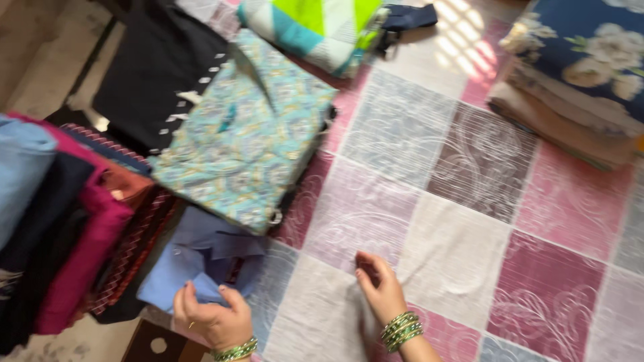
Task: The person folds a patterned garment, a light blue short-sleeved button-up shirt, and a pink patterned t-shirt on a bed.
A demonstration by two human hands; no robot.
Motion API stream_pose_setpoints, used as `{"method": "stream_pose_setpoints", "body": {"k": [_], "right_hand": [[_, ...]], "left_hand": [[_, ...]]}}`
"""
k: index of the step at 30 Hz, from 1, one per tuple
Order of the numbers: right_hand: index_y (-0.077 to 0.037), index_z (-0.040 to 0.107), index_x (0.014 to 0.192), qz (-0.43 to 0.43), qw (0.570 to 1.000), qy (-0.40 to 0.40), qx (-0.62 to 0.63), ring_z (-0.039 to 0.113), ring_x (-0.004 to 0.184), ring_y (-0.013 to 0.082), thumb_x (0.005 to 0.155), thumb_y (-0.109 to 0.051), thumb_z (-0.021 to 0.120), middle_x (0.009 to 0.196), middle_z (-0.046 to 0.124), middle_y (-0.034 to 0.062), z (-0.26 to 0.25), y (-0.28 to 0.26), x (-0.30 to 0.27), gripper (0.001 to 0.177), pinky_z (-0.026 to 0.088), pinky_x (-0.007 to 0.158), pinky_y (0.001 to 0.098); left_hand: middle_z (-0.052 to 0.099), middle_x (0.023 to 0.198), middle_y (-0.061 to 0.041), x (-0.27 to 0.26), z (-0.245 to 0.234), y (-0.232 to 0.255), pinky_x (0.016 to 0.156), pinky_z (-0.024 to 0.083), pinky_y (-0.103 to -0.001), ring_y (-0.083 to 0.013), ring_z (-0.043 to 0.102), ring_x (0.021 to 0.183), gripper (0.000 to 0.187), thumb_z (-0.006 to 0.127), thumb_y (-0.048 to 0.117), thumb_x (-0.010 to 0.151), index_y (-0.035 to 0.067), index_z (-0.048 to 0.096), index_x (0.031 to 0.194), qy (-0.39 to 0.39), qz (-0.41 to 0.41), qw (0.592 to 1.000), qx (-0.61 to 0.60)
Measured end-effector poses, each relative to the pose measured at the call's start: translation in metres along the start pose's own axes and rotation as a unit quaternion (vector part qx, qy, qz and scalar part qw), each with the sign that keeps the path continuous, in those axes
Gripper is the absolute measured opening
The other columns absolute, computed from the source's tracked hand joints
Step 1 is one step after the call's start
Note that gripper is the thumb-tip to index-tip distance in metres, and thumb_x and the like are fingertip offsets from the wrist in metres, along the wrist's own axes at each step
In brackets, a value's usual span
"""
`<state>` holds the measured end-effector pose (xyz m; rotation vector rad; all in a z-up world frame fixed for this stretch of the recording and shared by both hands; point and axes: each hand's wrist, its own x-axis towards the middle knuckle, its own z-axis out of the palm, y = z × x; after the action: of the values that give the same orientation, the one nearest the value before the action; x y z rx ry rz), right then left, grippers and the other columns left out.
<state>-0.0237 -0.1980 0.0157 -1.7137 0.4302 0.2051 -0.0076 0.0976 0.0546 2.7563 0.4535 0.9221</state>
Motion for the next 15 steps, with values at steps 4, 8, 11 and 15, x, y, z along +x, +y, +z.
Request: {"method": "stream_pose_setpoints", "body": {"k": [4, 8, 11, 15], "right_hand": [[-0.008, 0.053, 0.14, 0.042, 0.992, 0.098, 0.074, 0.069, 0.103, 0.0187, 0.096, -0.013, 0.062, 0.123, 0.069, 0.0098, -0.071, 0.011, 0.003, 0.045, 0.059, 0.094, 0.0342], [-0.007, 0.051, 0.142, 0.058, 0.972, 0.176, 0.148, 0.068, 0.105, 0.0157, 0.099, -0.02, 0.057, 0.124, 0.066, 0.008, -0.148, 0.02, 0.001, 0.045, 0.055, 0.088, 0.0323], [-0.007, 0.049, 0.143, 0.044, 0.967, 0.214, 0.131, 0.069, 0.105, 0.0155, 0.102, -0.027, 0.053, 0.124, 0.067, 0.0087, -0.204, 0.039, -0.011, 0.046, 0.053, 0.086, 0.0295], [-0.008, 0.046, 0.145, 0.044, 0.963, 0.234, 0.127, 0.069, 0.105, 0.0141, 0.104, -0.031, 0.047, 0.125, 0.067, 0.0079, -0.275, 0.073, -0.044, 0.047, 0.055, 0.086, 0.0279]], "left_hand": [[0.047, 0.137, -0.024, 0.004, 0.004, 0.091, 0.114, 0.036, -0.05, -0.0397, 0.048, 0.129, 0.058, 0.067, 0.004, 0.09, -0.003, 0.039, 0.14, -0.041, 0.107, 0.979, -0.169], [0.046, 0.141, -0.024, -0.009, 0.021, 0.201, 0.116, 0.037, -0.05, -0.0407, 0.046, 0.135, 0.058, 0.063, 0.002, 0.088, -0.004, 0.041, 0.141, -0.165, 0.208, 0.915, -0.303], [0.043, 0.147, -0.024, -0.035, 0.045, 0.277, 0.114, 0.041, -0.049, -0.041, 0.046, 0.137, 0.062, 0.065, 0.004, 0.088, 0.0, 0.04, 0.145, -0.236, 0.243, 0.891, -0.302], [0.039, 0.153, -0.024, -0.087, 0.078, 0.367, 0.112, 0.042, -0.049, -0.0394, 0.046, 0.137, 0.066, 0.064, 0.007, 0.089, 0.003, 0.038, 0.149, -0.308, 0.263, 0.856, -0.322]]}}
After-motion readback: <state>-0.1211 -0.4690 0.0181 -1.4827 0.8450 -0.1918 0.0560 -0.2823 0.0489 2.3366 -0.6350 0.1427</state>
